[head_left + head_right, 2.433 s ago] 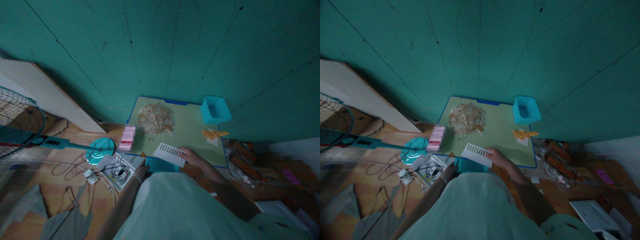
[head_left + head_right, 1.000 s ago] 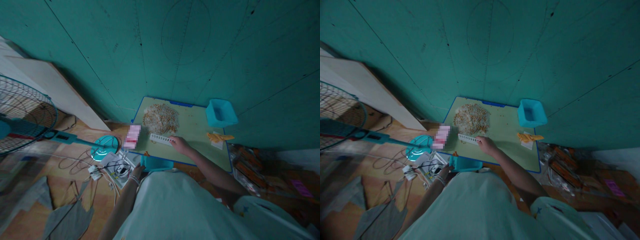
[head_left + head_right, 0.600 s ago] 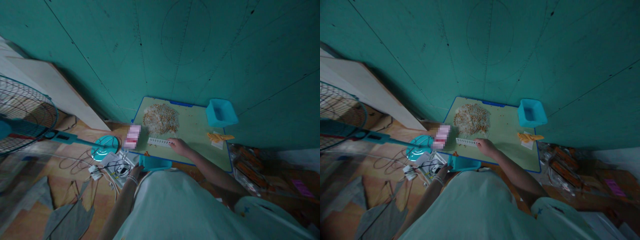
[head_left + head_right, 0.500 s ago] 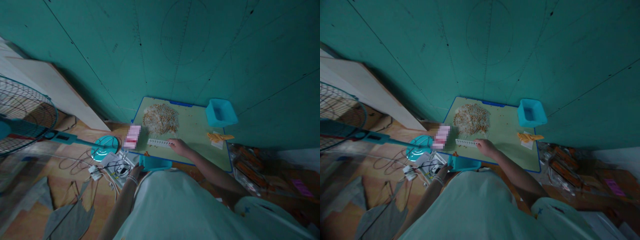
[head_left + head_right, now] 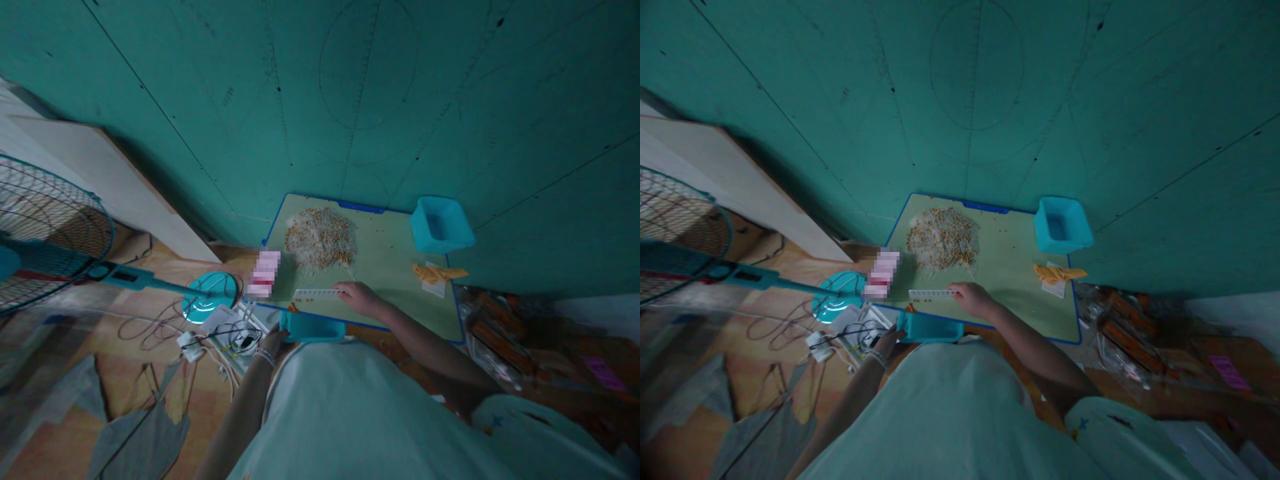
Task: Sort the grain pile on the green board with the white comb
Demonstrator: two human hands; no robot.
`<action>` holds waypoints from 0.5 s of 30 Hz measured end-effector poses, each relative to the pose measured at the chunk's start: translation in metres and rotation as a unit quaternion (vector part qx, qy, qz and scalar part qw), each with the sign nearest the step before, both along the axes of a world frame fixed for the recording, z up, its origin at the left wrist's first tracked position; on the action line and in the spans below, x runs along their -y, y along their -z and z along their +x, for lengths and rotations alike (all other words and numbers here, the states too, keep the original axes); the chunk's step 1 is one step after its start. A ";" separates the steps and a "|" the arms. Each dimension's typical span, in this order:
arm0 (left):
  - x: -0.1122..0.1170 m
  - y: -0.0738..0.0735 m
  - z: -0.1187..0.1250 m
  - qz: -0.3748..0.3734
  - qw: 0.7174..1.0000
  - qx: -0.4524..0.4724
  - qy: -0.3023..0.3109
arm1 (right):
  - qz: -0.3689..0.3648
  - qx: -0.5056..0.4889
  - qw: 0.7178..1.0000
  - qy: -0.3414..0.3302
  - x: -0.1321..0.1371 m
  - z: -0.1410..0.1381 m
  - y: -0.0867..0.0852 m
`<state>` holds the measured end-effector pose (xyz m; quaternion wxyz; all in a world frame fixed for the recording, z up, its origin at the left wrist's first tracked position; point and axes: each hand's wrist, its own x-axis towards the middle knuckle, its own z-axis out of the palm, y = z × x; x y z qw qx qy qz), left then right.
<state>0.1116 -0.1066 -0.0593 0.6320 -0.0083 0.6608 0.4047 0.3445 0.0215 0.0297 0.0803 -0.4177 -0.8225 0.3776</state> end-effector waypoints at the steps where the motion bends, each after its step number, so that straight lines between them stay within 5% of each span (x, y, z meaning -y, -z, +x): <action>1: 0.000 -0.002 0.001 0.004 1.000 0.001 -0.002 | 0.002 0.002 1.000 -0.001 0.000 0.000 0.001; 15: 0.001 0.008 -0.001 0.015 1.000 0.024 0.007 | -0.004 0.003 0.999 -0.040 0.005 0.001 -0.009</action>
